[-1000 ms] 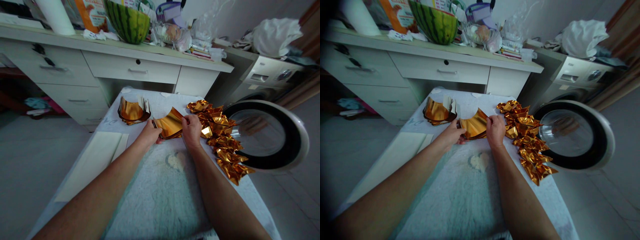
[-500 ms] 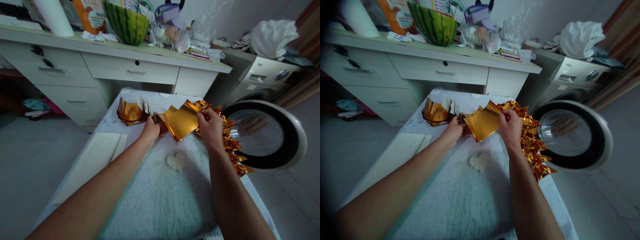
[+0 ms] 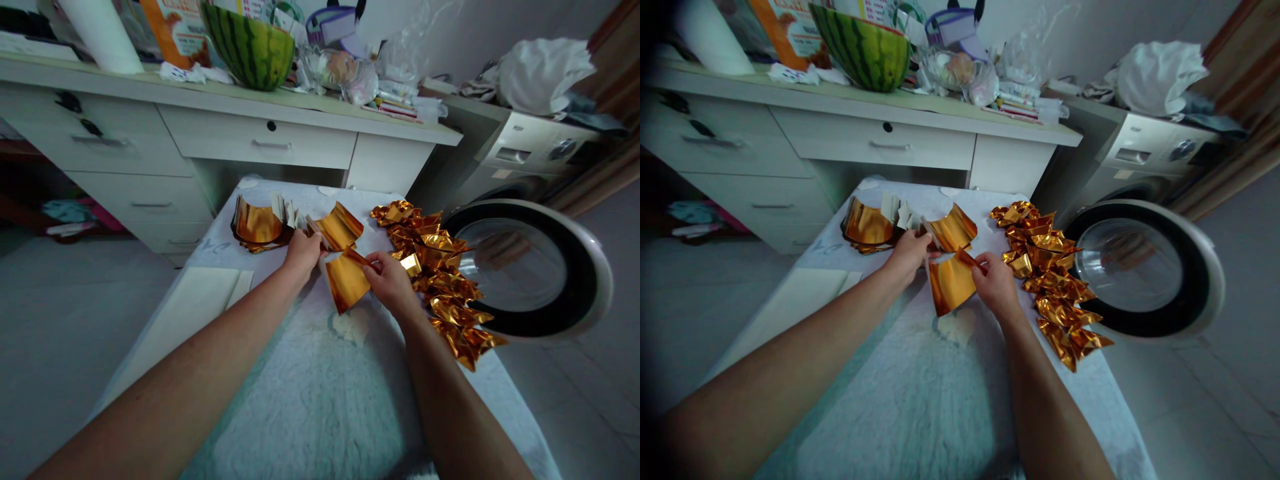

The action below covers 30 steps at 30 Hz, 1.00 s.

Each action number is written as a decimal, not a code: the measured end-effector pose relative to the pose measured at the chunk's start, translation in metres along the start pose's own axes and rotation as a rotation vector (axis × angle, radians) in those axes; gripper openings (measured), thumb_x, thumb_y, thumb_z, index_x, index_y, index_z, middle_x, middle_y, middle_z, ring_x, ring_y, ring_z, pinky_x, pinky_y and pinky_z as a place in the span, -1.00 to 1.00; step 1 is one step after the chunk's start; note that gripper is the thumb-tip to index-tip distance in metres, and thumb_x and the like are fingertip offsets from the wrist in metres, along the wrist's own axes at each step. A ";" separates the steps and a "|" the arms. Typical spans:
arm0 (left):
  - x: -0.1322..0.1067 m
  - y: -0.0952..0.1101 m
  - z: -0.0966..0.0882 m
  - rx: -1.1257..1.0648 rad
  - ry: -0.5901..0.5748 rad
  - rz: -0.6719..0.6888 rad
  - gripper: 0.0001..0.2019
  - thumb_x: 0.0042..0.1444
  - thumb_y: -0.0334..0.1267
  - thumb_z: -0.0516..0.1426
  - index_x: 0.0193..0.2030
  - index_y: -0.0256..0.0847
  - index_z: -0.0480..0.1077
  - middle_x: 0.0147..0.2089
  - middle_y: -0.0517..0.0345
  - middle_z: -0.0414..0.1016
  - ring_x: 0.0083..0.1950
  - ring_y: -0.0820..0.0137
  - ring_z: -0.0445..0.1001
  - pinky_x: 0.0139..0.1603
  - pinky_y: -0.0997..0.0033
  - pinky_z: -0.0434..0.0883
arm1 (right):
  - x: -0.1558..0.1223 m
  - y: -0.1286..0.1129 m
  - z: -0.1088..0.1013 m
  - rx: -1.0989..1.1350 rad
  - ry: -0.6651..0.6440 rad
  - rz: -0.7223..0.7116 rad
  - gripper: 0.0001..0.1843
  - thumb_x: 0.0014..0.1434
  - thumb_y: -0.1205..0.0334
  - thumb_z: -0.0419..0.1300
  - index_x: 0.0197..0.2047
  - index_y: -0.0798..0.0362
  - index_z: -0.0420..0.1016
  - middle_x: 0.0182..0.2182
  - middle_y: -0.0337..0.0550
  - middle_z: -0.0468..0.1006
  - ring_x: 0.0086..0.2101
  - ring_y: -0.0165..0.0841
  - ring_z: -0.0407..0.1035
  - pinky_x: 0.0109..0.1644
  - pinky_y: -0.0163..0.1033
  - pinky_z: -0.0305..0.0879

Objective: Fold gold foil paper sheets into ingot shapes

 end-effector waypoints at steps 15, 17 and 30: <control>-0.039 0.028 0.004 1.041 -0.316 0.746 -0.76 0.26 -0.42 0.01 -0.08 -0.17 0.46 -0.03 -0.05 0.47 -0.03 0.12 0.50 0.04 0.16 0.38 | -0.003 -0.002 0.002 -0.131 -0.020 -0.073 -0.81 0.03 0.27 0.08 -0.29 0.05 0.48 -0.48 -0.21 0.53 -0.48 -0.35 0.36 -0.37 -0.28 0.18; -0.028 0.025 0.003 1.049 -0.313 0.728 -0.80 0.22 -0.44 0.04 -0.19 -0.20 0.49 -0.14 -0.04 0.49 -0.03 0.11 0.50 0.04 0.19 0.38 | -0.003 -0.002 0.003 -0.110 -0.025 -0.072 -0.81 0.04 0.26 0.08 -0.29 0.05 0.48 -0.46 -0.20 0.54 -0.46 -0.34 0.37 -0.36 -0.27 0.21; -0.036 0.030 -0.022 1.102 -0.219 0.744 -0.70 0.20 -0.50 -0.04 -0.16 -0.22 0.49 -0.05 -0.12 0.48 -0.05 0.12 0.51 0.02 0.15 0.39 | -0.002 -0.003 0.007 0.262 -0.083 -0.052 -0.80 0.01 0.12 0.15 -0.37 0.07 0.46 -0.55 -0.30 0.39 -0.51 -0.44 0.23 -0.46 -0.36 0.12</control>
Point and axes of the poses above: each hand's wrist, its own x-axis towards the middle knuckle, its own z-axis out of the palm, y = z × x, the point moved 4 cm from there along x, towards the middle knuckle
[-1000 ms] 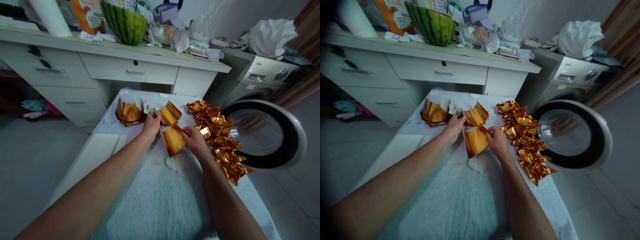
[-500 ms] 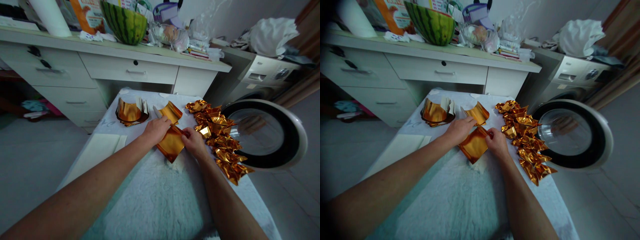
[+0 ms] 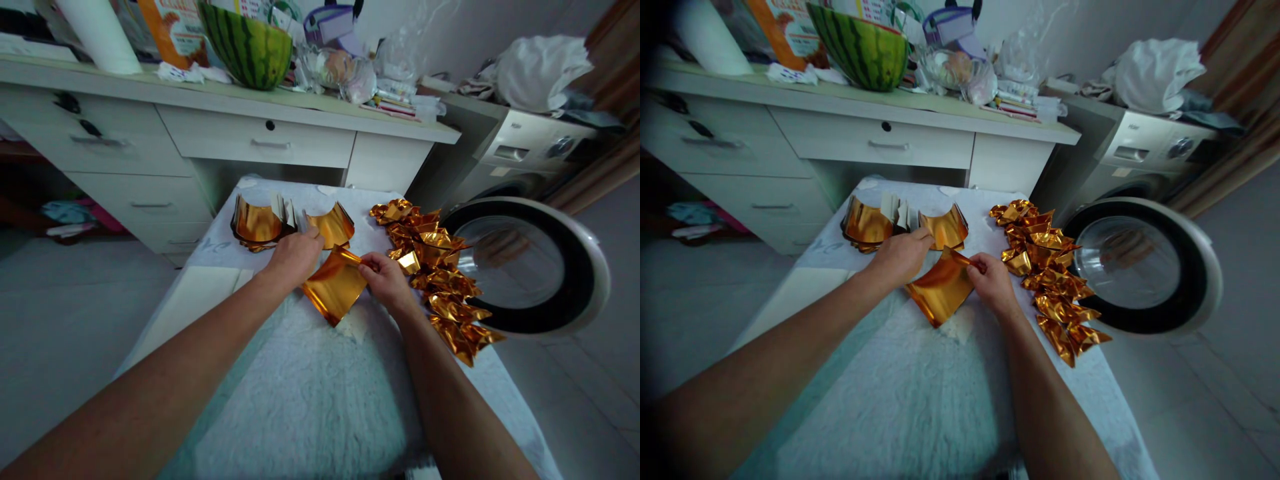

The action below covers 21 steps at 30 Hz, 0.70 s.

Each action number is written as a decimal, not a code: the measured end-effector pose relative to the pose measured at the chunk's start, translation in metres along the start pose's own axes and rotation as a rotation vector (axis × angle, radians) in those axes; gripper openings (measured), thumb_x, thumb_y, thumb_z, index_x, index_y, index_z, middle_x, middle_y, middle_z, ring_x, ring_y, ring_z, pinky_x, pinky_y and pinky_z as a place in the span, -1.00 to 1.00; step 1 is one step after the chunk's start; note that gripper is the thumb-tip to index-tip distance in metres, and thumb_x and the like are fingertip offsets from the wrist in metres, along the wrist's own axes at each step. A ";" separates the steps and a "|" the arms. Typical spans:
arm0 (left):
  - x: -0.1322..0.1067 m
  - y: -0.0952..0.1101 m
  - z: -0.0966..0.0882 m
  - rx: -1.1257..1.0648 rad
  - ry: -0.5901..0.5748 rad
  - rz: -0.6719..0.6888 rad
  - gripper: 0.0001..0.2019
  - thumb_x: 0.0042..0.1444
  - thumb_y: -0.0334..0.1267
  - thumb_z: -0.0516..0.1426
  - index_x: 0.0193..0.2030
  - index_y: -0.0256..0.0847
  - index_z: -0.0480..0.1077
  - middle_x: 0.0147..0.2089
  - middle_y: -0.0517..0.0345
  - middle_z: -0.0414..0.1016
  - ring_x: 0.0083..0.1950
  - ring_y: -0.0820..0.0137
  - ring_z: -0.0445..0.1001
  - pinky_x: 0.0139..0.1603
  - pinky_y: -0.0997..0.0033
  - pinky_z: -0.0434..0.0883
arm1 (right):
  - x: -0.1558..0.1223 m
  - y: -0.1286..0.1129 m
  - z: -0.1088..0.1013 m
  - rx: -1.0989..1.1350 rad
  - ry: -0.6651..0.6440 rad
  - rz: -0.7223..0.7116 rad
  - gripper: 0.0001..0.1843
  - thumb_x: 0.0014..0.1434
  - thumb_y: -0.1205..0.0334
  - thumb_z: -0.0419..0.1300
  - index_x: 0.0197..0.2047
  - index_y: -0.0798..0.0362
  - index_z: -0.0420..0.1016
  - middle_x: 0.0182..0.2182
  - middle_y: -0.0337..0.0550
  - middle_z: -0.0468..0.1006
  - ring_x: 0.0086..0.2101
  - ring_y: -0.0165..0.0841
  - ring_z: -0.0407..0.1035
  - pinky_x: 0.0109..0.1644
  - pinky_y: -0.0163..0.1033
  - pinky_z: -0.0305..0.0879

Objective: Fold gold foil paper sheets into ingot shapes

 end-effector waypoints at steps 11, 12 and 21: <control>-0.050 -0.006 -0.012 -0.493 -0.067 -0.278 -0.66 0.03 -0.38 0.17 -0.02 -0.13 0.45 -0.18 0.06 0.63 -0.24 0.25 0.58 -0.23 0.31 0.46 | -0.007 -0.017 0.000 0.320 -0.051 -0.010 -0.74 0.04 0.02 0.28 -0.30 0.04 0.48 -0.56 -0.35 0.34 -0.57 -0.49 0.14 -0.50 -0.36 0.09; -0.053 -0.010 -0.007 -0.577 -0.088 -0.307 -0.71 0.02 -0.39 0.15 -0.09 -0.12 0.47 -0.26 0.11 0.63 -0.37 0.31 0.55 -0.36 0.38 0.42 | -0.007 -0.017 0.000 0.334 -0.046 -0.016 -0.74 0.04 0.02 0.29 -0.30 0.03 0.49 -0.53 -0.32 0.38 -0.54 -0.47 0.19 -0.46 -0.35 0.15; -0.067 -0.013 -0.002 -0.673 -0.015 -0.250 -0.87 0.11 -0.30 0.10 -0.26 -0.15 0.48 -0.26 0.15 0.58 -0.22 0.31 0.58 -0.22 0.36 0.47 | -0.011 -0.030 -0.008 0.438 -0.038 -0.163 -0.87 0.08 0.13 0.32 -0.29 -0.03 0.55 -0.16 -0.18 0.57 -0.10 -0.30 0.42 0.06 -0.16 0.30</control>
Point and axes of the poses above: each hand's wrist, its own x-axis towards the middle knuckle, its own z-axis out of the palm, y = z × x, the point moved 4 cm from there along x, towards the middle knuckle
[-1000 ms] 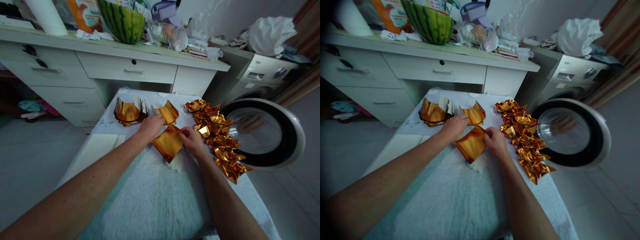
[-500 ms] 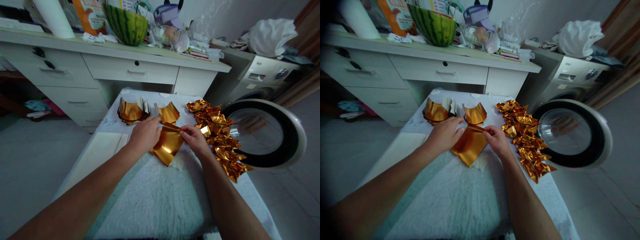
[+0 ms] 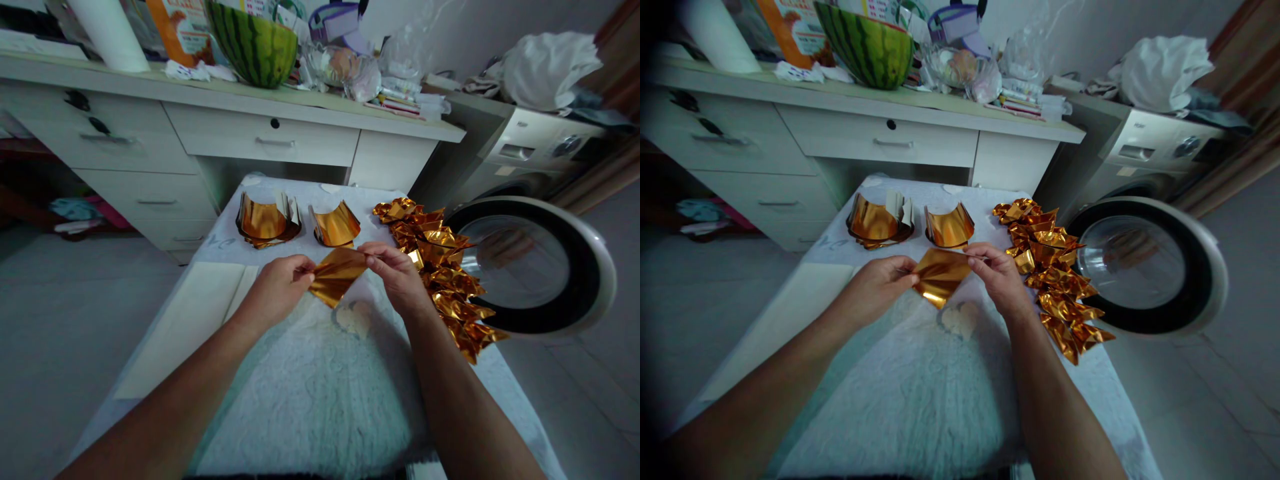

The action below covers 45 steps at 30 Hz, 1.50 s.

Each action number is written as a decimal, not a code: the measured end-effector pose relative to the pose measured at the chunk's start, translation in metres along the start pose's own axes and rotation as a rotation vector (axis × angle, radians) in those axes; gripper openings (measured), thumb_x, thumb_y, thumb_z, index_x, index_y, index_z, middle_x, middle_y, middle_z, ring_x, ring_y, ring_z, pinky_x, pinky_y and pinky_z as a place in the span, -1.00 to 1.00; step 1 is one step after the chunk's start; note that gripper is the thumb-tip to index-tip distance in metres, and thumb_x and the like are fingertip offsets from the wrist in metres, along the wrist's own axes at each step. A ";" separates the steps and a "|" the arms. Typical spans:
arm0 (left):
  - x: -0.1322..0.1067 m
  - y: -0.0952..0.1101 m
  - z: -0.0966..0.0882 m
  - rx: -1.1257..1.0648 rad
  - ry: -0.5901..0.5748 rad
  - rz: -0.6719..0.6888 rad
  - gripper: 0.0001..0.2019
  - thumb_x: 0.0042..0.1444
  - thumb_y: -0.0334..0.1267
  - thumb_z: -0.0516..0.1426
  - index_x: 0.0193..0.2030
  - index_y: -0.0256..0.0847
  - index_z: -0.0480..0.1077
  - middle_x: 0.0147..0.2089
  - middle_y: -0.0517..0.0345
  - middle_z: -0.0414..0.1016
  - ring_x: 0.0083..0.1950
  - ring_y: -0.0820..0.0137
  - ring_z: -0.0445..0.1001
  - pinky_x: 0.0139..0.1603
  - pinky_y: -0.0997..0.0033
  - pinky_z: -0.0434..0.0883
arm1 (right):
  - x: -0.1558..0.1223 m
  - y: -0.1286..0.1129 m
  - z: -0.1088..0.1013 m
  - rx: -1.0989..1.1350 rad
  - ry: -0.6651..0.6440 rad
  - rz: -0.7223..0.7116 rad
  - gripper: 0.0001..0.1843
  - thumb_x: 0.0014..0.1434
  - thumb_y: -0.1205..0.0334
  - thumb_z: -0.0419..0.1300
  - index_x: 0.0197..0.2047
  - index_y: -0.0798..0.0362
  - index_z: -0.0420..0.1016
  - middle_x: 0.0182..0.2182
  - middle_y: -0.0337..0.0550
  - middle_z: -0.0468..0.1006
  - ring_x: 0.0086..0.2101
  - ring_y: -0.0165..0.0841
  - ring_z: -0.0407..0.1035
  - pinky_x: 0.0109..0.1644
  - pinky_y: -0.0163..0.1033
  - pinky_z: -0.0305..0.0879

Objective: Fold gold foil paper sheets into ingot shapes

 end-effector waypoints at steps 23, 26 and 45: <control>-0.064 0.008 0.019 0.676 -0.073 0.459 -0.60 0.05 -0.50 0.11 0.02 -0.09 0.45 0.21 0.03 0.44 0.09 0.09 0.41 0.07 0.03 0.41 | -0.020 -0.020 0.020 -0.232 -0.746 0.111 -0.86 0.19 0.34 0.21 -0.20 0.00 0.57 -0.07 -0.16 0.61 0.07 -0.29 0.42 0.22 -0.05 0.25; -0.063 0.006 0.019 0.457 -0.119 0.444 -0.75 0.19 -0.45 0.03 -0.11 -0.14 0.47 -0.01 0.05 0.56 -0.02 0.24 0.50 0.00 0.21 0.42 | -0.021 -0.012 0.020 -0.206 -0.737 0.248 -0.89 0.19 0.23 0.22 -0.25 0.05 0.56 -0.29 -0.20 0.62 -0.27 -0.39 0.49 -0.09 -0.23 0.40; -0.040 -0.018 0.016 0.440 0.105 -0.011 -0.67 0.18 -0.31 0.14 0.10 -0.17 0.30 -0.34 0.21 0.48 -0.28 0.28 0.49 -0.28 0.36 0.31 | -0.015 0.010 0.040 -0.908 -0.431 0.023 -0.85 0.05 0.35 0.30 -0.25 0.10 0.49 -0.30 -0.16 0.43 -0.28 -0.35 0.30 -0.18 -0.27 0.20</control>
Point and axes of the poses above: each hand's wrist, its own x-axis towards the middle knuckle, its own z-axis out of the palm, y = z × x, the point moved 4 cm from there along x, towards the middle knuckle
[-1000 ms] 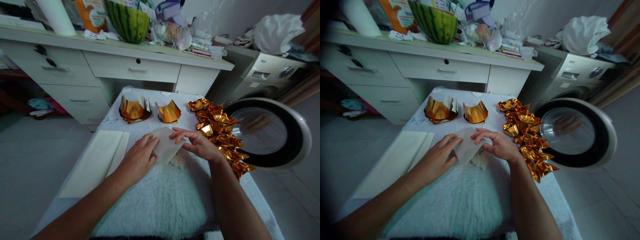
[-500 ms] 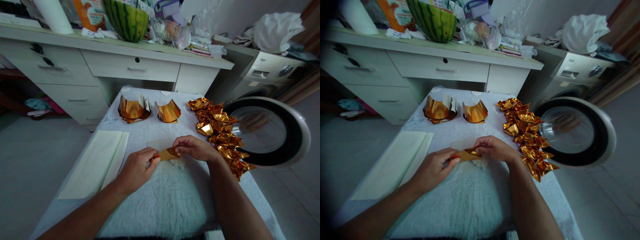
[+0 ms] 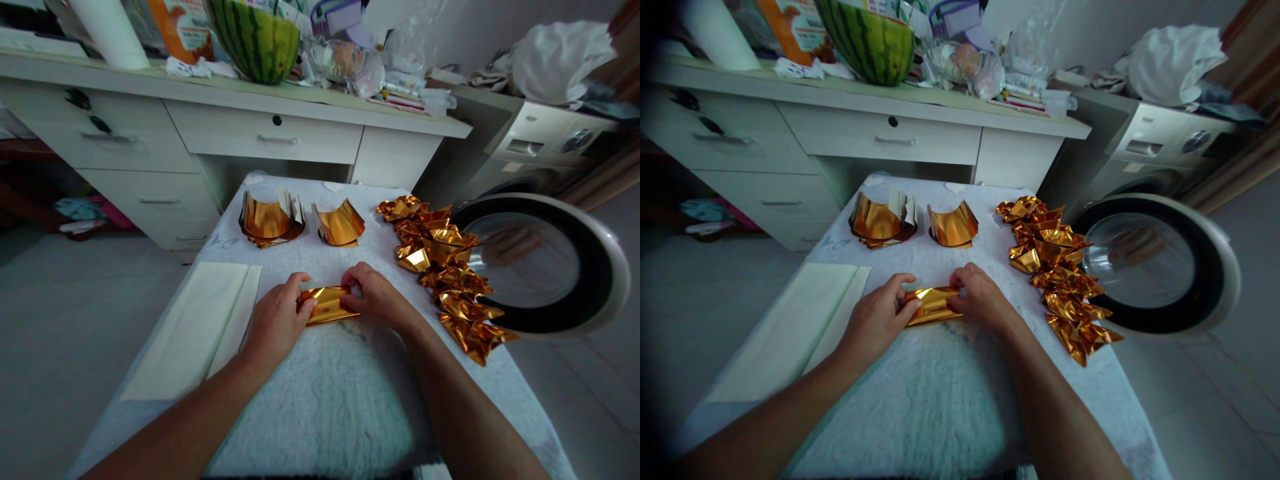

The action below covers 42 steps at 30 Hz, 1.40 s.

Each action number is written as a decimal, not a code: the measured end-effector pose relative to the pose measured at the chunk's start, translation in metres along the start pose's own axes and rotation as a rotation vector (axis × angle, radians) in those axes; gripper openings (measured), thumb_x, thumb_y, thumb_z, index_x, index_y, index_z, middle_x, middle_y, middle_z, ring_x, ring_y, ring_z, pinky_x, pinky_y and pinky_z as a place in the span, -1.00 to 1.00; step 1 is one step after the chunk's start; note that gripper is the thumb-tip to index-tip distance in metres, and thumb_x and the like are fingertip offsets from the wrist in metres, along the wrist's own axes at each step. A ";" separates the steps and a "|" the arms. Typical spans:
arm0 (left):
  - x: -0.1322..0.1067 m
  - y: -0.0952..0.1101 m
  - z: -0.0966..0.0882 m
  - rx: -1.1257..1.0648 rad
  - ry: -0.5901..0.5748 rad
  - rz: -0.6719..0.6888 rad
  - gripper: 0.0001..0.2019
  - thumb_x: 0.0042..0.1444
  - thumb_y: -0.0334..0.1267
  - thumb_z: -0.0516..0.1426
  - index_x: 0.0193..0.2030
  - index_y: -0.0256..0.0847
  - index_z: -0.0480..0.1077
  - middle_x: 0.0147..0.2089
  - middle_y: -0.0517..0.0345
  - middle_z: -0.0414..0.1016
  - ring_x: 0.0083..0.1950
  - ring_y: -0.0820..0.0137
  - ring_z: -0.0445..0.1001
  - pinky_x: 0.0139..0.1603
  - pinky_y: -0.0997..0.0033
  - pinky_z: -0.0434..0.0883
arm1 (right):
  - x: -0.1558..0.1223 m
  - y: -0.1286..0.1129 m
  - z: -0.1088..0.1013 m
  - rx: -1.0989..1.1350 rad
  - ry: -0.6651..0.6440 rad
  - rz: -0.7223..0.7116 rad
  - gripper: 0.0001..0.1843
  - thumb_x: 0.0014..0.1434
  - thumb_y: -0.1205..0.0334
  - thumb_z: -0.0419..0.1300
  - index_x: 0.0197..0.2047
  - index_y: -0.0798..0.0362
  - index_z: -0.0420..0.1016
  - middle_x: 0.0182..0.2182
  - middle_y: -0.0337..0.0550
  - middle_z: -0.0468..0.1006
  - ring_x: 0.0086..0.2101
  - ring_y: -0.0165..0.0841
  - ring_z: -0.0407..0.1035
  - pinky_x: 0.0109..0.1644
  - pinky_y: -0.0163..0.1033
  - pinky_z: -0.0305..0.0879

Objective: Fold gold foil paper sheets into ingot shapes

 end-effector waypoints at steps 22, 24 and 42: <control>0.021 0.007 -0.005 -0.059 -0.075 0.116 -0.90 0.03 -0.42 0.16 -0.31 -0.18 0.35 -0.19 0.10 0.40 -0.10 0.23 0.39 -0.06 0.26 0.34 | 0.002 -0.003 0.010 0.188 0.056 -0.008 -0.80 0.02 0.47 0.21 -0.33 0.03 0.28 -0.39 -0.25 0.37 -0.32 -0.35 0.25 -0.21 -0.24 0.14; 0.020 0.006 -0.005 -0.167 -0.096 0.052 -0.93 0.05 -0.39 0.15 -0.35 -0.16 0.32 -0.31 0.19 0.43 -0.24 0.31 0.41 -0.21 0.34 0.32 | 0.001 0.001 0.011 0.386 0.026 0.035 -0.78 0.07 0.41 0.19 -0.22 0.00 0.28 -0.46 -0.35 0.34 -0.42 -0.41 0.23 -0.31 -0.29 0.11; 0.012 0.008 -0.010 -0.759 -0.115 -0.158 -0.79 0.09 -0.09 0.18 -0.35 -0.21 0.44 -0.47 0.27 0.37 -0.45 0.44 0.35 -0.44 0.48 0.28 | -0.002 0.015 0.008 1.114 -0.008 0.262 -0.65 0.03 -0.03 0.37 -0.36 0.06 0.41 -0.51 -0.33 0.38 -0.50 -0.48 0.23 -0.41 -0.35 0.11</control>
Point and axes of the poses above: each hand's wrist, its own x-axis towards the middle knuckle, its own z-axis out of the palm, y = z × x, the point moved 4 cm from there along x, towards the middle knuckle
